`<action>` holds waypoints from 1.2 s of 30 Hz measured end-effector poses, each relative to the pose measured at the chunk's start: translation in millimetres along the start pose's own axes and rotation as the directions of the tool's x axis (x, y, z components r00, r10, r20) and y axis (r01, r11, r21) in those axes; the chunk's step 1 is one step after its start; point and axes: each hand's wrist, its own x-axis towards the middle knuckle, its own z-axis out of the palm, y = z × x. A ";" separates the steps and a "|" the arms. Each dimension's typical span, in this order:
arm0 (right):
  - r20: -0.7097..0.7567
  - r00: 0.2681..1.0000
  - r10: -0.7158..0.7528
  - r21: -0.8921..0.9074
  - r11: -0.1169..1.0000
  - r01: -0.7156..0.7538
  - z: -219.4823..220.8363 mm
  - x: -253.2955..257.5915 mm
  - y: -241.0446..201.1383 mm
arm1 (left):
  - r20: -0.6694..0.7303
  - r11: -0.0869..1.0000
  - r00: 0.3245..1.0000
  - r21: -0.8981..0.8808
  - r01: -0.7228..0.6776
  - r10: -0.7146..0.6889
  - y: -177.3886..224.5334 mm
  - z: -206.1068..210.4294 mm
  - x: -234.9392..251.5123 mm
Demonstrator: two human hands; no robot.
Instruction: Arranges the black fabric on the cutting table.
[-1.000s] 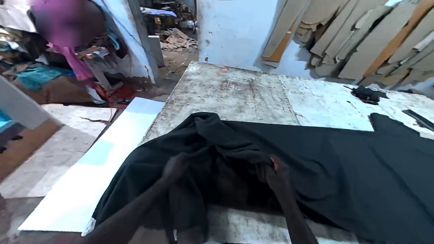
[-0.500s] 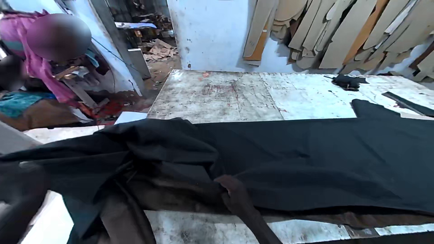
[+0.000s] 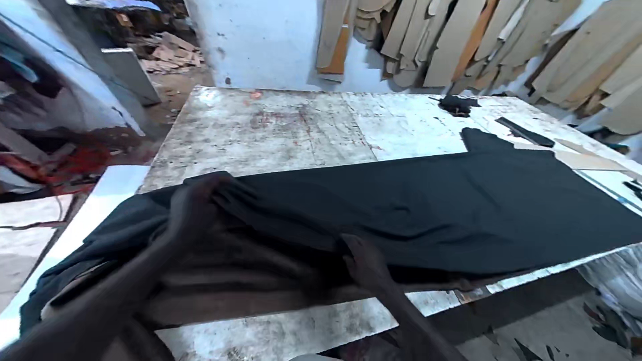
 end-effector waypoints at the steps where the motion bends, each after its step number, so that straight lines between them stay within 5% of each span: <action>1: -0.092 0.996 0.012 -0.031 0.999 -0.015 -4.3 2.7 18.1 | -0.051 1.000 0.999 0.029 -0.003 0.005 1.8 -13.5 16.9; 4: -0.367 0.930 -0.027 -0.044 0.999 0.011 -57.6 14.5 37.1 | -0.195 0.998 0.980 0.053 -0.025 0.034 27.6 -53.1 55.5; 7: -0.621 0.780 -0.071 -0.007 0.996 0.085 -110.4 25.6 34.1 | -0.350 0.995 0.931 0.034 -0.096 0.102 53.3 -82.6 66.4; 9: -0.723 0.684 -0.092 0.016 0.989 0.149 -112.2 17.6 34.7 | -0.342 0.979 0.917 0.053 -0.197 0.203 61.7 -89.6 49.5; 11: -0.705 0.709 -0.019 0.080 0.991 0.106 -75.1 -7.8 35.2 | -0.266 0.924 0.884 0.119 -0.365 0.383 51.2 -78.7 16.7; 12: -0.661 0.748 0.054 0.140 0.989 0.052 -41.9 -20.5 36.8 | -0.191 0.905 0.890 0.193 -0.379 0.414 46.6 -68.7 -5.3; 13: -0.585 0.802 0.121 0.203 0.979 0.000 -3.9 -32.3 36.8 | 0.055 0.976 0.996 0.206 -0.078 0.068 82.1 -70.5 -33.9; 14: -0.462 0.871 0.166 0.260 0.965 -0.046 33.6 -43.7 33.2 | 0.297 0.949 0.926 0.276 0.152 -0.234 104.6 -69.8 -48.1; 15: -0.346 0.924 0.163 0.301 0.952 -0.056 68.2 -53.2 24.4 | 0.473 0.917 0.800 0.329 0.227 -0.368 100.9 -63.7 -57.4; 16: -0.230 0.964 0.132 0.336 0.941 -0.049 96.5 -59.6 10.8 | 0.568 0.932 0.749 0.307 0.193 -0.342 71.4 -51.9 -70.6; 19: 0.166 0.986 -0.031 0.388 0.921 -0.036 137.3 -58.9 -42.2 | 0.601 0.995 0.799 0.069 -0.077 0.020 -56.8 -5.4 -107.2; 23: 0.562 0.825 -0.058 0.319 0.935 -0.152 150.4 -36.5 -95.0 | 0.772 0.989 0.626 -0.020 -0.145 0.108 -77.4 5.8 -100.9; 29: 0.346 0.938 0.015 0.268 0.957 -0.114 167.2 -41.1 -110.1 | 0.962 0.963 0.273 0.059 -0.264 0.016 -67.6 9.6 -85.9; 32: 0.075 0.992 -0.097 0.262 0.962 0.074 145.1 -44.6 -117.6 | 0.954 0.971 0.296 0.026 -0.236 0.046 -86.2 22.6 -86.3; 36: -0.176 0.974 -0.140 0.187 0.967 0.173 111.2 -45.8 -119.6 | 0.856 0.970 0.461 -0.173 -0.170 0.233 -91.5 31.5 -89.0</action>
